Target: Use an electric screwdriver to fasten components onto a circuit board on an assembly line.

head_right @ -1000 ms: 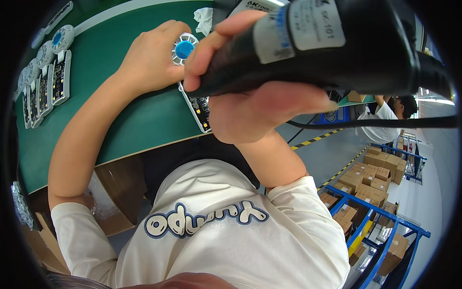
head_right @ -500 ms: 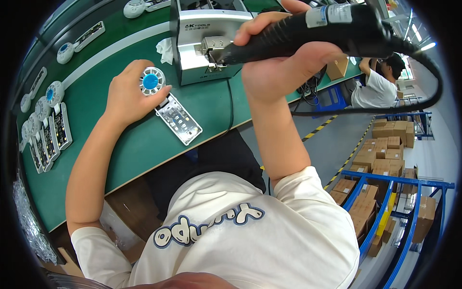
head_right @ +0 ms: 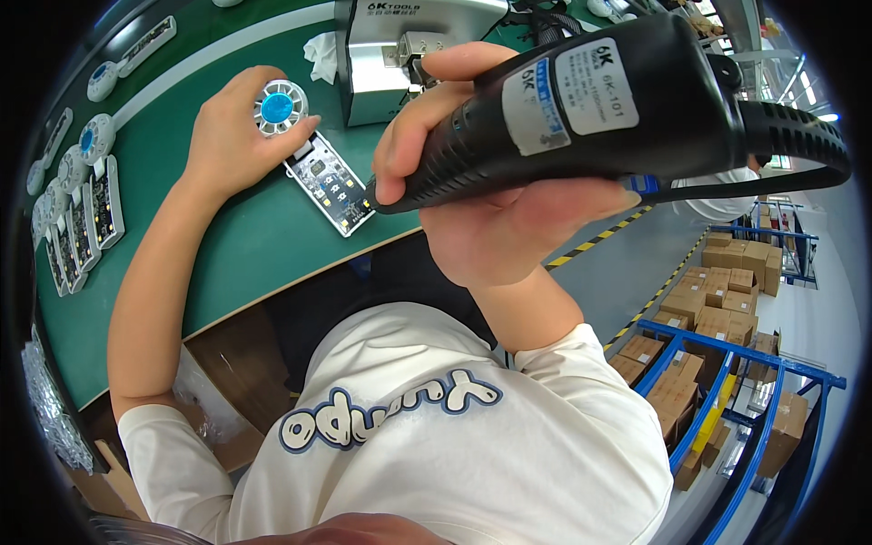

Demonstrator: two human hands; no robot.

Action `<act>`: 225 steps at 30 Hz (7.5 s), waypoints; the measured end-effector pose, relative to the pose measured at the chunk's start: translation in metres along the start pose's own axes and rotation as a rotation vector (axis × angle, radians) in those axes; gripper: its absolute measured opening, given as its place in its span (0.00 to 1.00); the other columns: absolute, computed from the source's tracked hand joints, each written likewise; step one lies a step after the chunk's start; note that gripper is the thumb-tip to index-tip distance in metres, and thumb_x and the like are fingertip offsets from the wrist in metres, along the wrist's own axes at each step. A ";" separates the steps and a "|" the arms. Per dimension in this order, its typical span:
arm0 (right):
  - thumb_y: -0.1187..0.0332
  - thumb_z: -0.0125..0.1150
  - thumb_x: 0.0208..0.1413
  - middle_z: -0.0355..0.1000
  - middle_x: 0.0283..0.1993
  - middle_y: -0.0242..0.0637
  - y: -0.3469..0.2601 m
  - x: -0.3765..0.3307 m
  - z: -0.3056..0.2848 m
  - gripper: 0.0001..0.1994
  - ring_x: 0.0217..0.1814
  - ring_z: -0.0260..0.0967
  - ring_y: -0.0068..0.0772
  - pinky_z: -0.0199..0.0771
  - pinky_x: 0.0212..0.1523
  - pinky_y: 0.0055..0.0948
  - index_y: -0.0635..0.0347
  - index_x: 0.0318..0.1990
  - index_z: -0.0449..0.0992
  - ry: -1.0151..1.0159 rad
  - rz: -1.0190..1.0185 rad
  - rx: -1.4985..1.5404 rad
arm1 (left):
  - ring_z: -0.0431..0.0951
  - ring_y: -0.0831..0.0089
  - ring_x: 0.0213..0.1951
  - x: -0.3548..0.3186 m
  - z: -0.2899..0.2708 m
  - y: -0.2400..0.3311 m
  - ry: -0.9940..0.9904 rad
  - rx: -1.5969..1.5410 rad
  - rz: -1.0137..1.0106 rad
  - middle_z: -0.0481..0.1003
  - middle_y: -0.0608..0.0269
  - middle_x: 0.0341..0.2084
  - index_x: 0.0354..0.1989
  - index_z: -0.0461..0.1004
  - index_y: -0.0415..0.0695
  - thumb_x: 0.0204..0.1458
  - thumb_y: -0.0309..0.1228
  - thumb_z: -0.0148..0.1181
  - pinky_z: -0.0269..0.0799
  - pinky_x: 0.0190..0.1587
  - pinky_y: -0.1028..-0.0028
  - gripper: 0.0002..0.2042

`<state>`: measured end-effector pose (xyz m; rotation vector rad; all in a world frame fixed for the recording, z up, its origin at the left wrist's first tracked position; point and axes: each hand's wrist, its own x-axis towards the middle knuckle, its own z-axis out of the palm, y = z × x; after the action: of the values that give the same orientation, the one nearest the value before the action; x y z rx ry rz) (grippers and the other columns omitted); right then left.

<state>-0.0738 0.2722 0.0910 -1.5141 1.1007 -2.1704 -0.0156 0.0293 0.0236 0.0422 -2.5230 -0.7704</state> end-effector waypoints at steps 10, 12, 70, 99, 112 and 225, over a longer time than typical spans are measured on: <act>0.19 0.38 0.52 0.73 0.35 0.39 0.006 -0.009 0.004 0.53 0.28 0.70 0.30 0.70 0.30 0.33 0.66 0.63 0.62 0.060 0.072 0.002 | 0.81 0.53 0.38 -0.002 0.001 -0.001 0.004 -0.015 -0.008 0.79 0.54 0.36 0.42 0.76 0.39 0.41 0.45 0.72 0.77 0.40 0.63 0.25; 0.19 0.38 0.52 0.73 0.35 0.39 0.007 -0.009 0.004 0.53 0.28 0.70 0.30 0.70 0.30 0.32 0.65 0.63 0.62 0.065 0.085 0.007 | 0.81 0.53 0.38 -0.002 0.002 -0.001 0.002 -0.024 -0.011 0.79 0.54 0.36 0.42 0.76 0.39 0.41 0.45 0.72 0.77 0.40 0.63 0.25; 0.21 0.49 0.49 0.73 0.33 0.36 -0.012 -0.005 0.047 0.51 0.24 0.72 0.33 0.70 0.30 0.39 0.61 0.64 0.62 0.149 0.163 -0.107 | 0.81 0.54 0.37 -0.003 -0.006 0.004 -0.044 -0.005 -0.042 0.80 0.51 0.37 0.45 0.75 0.39 0.42 0.46 0.72 0.76 0.40 0.63 0.27; 0.32 0.38 0.64 0.56 0.22 0.28 -0.007 -0.091 -0.130 0.36 0.19 0.51 0.23 0.54 0.25 0.28 0.61 0.47 0.72 0.816 0.306 0.571 | 0.79 0.42 0.50 0.110 -0.069 -0.112 0.495 0.345 -0.810 0.78 0.34 0.45 0.51 0.75 0.31 0.47 0.66 0.61 0.73 0.53 0.54 0.43; 0.29 0.30 0.64 0.67 0.23 0.35 -0.001 -0.090 -0.133 0.39 0.18 0.60 0.31 0.62 0.26 0.35 0.59 0.47 0.73 0.823 0.274 0.693 | 0.75 0.43 0.52 0.198 0.020 -0.126 0.173 0.669 -0.265 0.75 0.36 0.49 0.56 0.71 0.32 0.51 0.56 0.64 0.70 0.56 0.56 0.37; 0.16 0.35 0.47 0.73 0.32 0.43 0.044 0.040 0.024 0.57 0.27 0.71 0.36 0.72 0.32 0.40 0.66 0.64 0.62 0.004 0.018 0.090 | 0.80 0.48 0.43 0.007 0.000 -0.008 -0.172 -0.144 0.129 0.79 0.47 0.41 0.47 0.75 0.38 0.43 0.49 0.71 0.76 0.45 0.59 0.30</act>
<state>-0.0779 0.2081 0.0905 -1.4564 1.0000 -2.1813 -0.0226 0.0213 0.0218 -0.2429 -2.5918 -0.9362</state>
